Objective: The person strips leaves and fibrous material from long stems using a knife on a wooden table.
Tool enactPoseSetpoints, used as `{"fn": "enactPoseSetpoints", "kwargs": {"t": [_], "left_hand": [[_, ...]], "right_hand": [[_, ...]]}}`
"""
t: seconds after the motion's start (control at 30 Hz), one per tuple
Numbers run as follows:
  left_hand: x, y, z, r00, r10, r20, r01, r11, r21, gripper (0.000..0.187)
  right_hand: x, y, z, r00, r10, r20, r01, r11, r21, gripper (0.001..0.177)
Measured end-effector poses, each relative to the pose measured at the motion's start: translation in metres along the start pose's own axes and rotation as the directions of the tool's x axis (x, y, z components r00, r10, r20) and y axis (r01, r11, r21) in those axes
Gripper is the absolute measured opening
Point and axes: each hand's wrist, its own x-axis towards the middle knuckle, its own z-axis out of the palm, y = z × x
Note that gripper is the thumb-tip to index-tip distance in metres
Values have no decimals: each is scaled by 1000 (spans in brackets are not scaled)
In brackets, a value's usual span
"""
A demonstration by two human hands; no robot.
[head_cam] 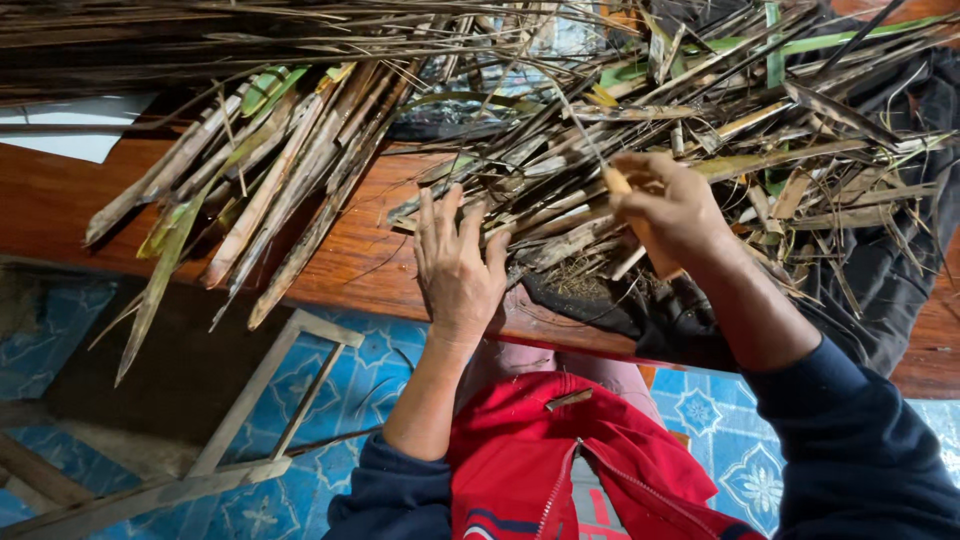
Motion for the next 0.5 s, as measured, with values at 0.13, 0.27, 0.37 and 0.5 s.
{"fn": "enactPoseSetpoints", "kwargs": {"t": [0.13, 0.27, 0.37, 0.5], "left_hand": [[1, 2, -1, 1000, 7, -2, -7, 999, 37, 41], [3, 4, -3, 1000, 9, -3, -9, 999, 41, 42], [12, 9, -11, 1000, -4, 6, 3, 1000, 1, 43], [48, -10, -1, 1000, 1, 21, 1, 995, -97, 30]], "right_hand": [[5, 14, 6, 997, 75, -1, -58, 784, 618, 52], [14, 22, 10, 999, 47, -14, -22, 681, 732, 46], [18, 34, 2, 989, 143, 29, -109, 592, 799, 48], [17, 36, -2, 936, 351, -13, -224, 626, 747, 30]]}}
